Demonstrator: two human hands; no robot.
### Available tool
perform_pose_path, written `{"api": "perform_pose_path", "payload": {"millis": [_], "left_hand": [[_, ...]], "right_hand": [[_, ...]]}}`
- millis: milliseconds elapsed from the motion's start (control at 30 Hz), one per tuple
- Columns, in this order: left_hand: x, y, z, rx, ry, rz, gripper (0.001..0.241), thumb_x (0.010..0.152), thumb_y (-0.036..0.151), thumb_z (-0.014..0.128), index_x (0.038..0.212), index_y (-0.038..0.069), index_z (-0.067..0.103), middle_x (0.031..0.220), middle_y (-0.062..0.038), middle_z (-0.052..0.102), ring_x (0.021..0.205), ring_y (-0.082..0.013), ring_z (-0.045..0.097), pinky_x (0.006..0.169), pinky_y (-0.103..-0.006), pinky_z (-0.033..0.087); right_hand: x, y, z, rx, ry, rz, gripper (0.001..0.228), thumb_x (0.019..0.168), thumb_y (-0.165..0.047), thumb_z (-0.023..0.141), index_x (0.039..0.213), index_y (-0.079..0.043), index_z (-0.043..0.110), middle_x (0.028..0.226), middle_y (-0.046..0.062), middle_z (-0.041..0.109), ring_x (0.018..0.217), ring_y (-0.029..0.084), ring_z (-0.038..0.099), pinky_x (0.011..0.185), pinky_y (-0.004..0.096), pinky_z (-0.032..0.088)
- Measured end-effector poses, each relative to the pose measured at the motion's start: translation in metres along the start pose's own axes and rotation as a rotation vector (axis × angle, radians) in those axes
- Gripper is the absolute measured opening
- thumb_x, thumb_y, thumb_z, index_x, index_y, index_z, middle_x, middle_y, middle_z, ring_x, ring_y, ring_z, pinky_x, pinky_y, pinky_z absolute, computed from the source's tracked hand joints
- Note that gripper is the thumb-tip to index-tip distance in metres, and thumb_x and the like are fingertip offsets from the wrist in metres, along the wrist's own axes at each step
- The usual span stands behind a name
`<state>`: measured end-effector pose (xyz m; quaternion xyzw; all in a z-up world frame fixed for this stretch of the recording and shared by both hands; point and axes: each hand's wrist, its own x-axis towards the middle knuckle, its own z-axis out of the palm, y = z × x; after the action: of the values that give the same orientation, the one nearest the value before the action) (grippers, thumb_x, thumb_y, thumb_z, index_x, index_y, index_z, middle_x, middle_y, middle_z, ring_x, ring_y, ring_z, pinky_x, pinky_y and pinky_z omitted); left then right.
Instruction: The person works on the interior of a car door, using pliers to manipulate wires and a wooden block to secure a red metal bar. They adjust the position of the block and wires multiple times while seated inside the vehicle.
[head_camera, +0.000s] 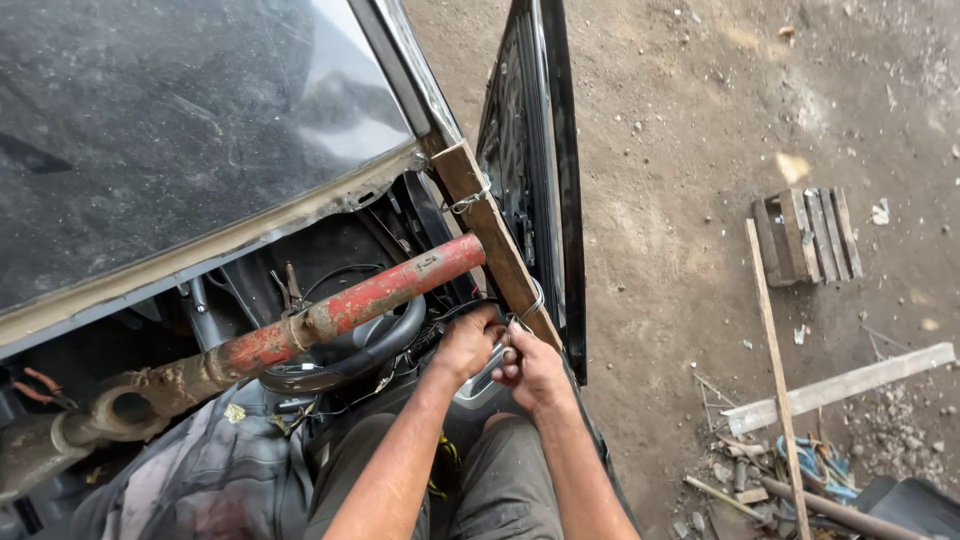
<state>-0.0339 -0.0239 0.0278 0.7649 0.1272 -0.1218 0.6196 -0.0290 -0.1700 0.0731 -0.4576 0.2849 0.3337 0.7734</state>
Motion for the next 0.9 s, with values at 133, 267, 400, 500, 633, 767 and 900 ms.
{"api": "perform_pose_path", "payload": {"millis": [133, 267, 400, 500, 633, 767, 900], "left_hand": [[-0.010, 0.029, -0.017, 0.026, -0.001, 0.009, 0.023, 0.092, 0.026, 0.068, 0.104, 0.007, 0.070, 0.099, -0.013, 0.076, 0.091, -0.0275, 0.071, 0.082, -0.0410, 0.055], [-0.016, 0.028, -0.017, -0.049, -0.048, -0.092, 0.032, 0.092, 0.032, 0.072, 0.104, 0.003, 0.070, 0.097, -0.013, 0.076, 0.088, -0.0247, 0.071, 0.081, -0.0408, 0.056], [-0.013, 0.023, -0.018, -0.371, -0.155, -0.239, 0.038, 0.090, 0.035, 0.071, 0.105, 0.001, 0.067, 0.089, -0.008, 0.073, 0.076, -0.0165, 0.070, 0.066, -0.0366, 0.058], [-0.005, 0.022, -0.010, -0.376, -0.246, -0.227, 0.036, 0.090, 0.032, 0.069, 0.107, 0.000, 0.068, 0.086, -0.005, 0.072, 0.070, -0.0137, 0.068, 0.060, -0.0332, 0.057], [0.005, -0.003, 0.005, -0.239, -0.290, -0.113, 0.031, 0.092, 0.024, 0.066, 0.106, -0.002, 0.070, 0.082, -0.007, 0.071, 0.066, -0.0151, 0.065, 0.060, -0.0341, 0.056], [0.012, -0.045, 0.041, -0.137, -0.228, -0.061, 0.027, 0.091, 0.022, 0.064, 0.105, 0.000, 0.072, 0.083, -0.009, 0.073, 0.070, -0.0168, 0.069, 0.064, -0.0372, 0.057], [0.009, -0.075, 0.059, -0.104, 0.097, 0.449, 0.030, 0.087, 0.018, 0.072, 0.111, 0.001, 0.071, 0.106, -0.016, 0.075, 0.097, -0.0230, 0.069, 0.078, -0.0401, 0.056]], "right_hand": [[-0.002, -0.007, -0.032, -0.634, 0.071, -0.204, 0.040, 0.103, -0.038, 0.055, 0.086, -0.004, 0.066, 0.067, 0.000, 0.059, 0.052, 0.010, 0.054, 0.052, 0.029, 0.051], [-0.017, -0.015, -0.025, -0.589, 0.008, -0.218, 0.036, 0.101, -0.036, 0.056, 0.084, -0.006, 0.067, 0.066, -0.001, 0.058, 0.052, 0.009, 0.052, 0.050, 0.027, 0.050], [-0.021, -0.029, -0.010, -1.075, 0.133, -0.516, 0.034, 0.098, -0.030, 0.058, 0.081, -0.003, 0.071, 0.068, 0.007, 0.066, 0.059, 0.020, 0.062, 0.056, 0.036, 0.051], [-0.029, -0.051, 0.007, -1.432, 0.145, -0.689, 0.032, 0.095, -0.028, 0.055, 0.083, -0.004, 0.073, 0.076, 0.014, 0.072, 0.070, 0.031, 0.070, 0.066, 0.042, 0.056], [-0.005, -0.067, 0.020, -2.109, -0.030, -0.800, 0.029, 0.091, -0.023, 0.055, 0.078, -0.004, 0.073, 0.086, 0.017, 0.074, 0.084, 0.040, 0.070, 0.077, 0.052, 0.055], [-0.010, -0.065, 0.103, -2.059, 0.277, -0.338, 0.030, 0.090, -0.029, 0.060, 0.084, -0.006, 0.078, 0.085, 0.021, 0.073, 0.086, 0.040, 0.072, 0.081, 0.047, 0.057], [0.030, -0.026, 0.094, -2.279, 0.191, -0.486, 0.023, 0.084, -0.021, 0.060, 0.083, -0.010, 0.080, 0.086, 0.016, 0.075, 0.083, 0.034, 0.075, 0.074, 0.046, 0.060]]}}
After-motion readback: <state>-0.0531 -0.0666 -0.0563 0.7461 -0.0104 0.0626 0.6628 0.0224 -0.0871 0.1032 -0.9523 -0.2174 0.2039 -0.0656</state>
